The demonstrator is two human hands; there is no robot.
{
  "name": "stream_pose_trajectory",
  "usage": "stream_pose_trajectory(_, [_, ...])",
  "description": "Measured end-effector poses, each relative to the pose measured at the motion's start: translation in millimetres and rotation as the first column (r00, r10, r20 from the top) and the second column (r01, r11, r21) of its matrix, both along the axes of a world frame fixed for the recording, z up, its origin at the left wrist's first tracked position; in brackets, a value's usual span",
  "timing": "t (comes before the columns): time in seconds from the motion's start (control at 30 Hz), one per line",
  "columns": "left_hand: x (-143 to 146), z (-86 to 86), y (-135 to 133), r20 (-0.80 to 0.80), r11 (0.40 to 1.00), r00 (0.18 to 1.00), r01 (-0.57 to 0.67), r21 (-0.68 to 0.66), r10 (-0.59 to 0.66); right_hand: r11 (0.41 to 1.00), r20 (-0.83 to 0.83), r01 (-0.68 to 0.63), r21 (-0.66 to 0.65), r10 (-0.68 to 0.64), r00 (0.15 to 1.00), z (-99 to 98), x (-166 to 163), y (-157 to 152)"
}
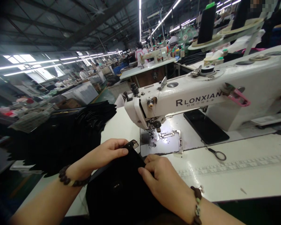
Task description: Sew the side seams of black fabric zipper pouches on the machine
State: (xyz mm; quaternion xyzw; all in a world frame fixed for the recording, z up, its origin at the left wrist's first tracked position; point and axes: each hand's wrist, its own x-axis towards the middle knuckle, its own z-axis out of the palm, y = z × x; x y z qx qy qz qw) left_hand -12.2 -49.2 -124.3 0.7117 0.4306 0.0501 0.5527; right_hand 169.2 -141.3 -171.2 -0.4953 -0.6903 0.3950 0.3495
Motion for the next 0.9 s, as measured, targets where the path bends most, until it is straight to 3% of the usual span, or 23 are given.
stream_pose_trajectory(0.4, [4.9, -2.4, -4.5, -0.043, 0.990, 0.997, -0.060, 0.124, 0.066, 1.000, -0.065, 0.014, 0.024, -0.012, 0.998, -3.6, -2.3, 2.9])
stream_pose_trajectory(0.7, [9.6, -6.4, -4.7, -0.110, 0.924, 0.991, -0.030, 0.380, 0.077, 0.995, 0.001, 0.022, 0.101, -0.022, 1.000, -10.7, -1.4, -2.5])
stream_pose_trajectory(0.8, [9.7, -6.0, -4.8, -0.128, 0.908, 0.987, -0.031, 0.418, 0.093, 1.000, -0.093, 0.007, 0.018, -0.005, 0.996, -12.0, 2.8, -0.6])
stream_pose_trajectory(0.9, [8.7, -6.2, -3.8, -0.138, 0.903, 0.985, -0.035, 0.429, 0.104, 0.984, -0.271, -0.001, -0.180, -0.049, 0.961, -13.3, 6.4, 1.1])
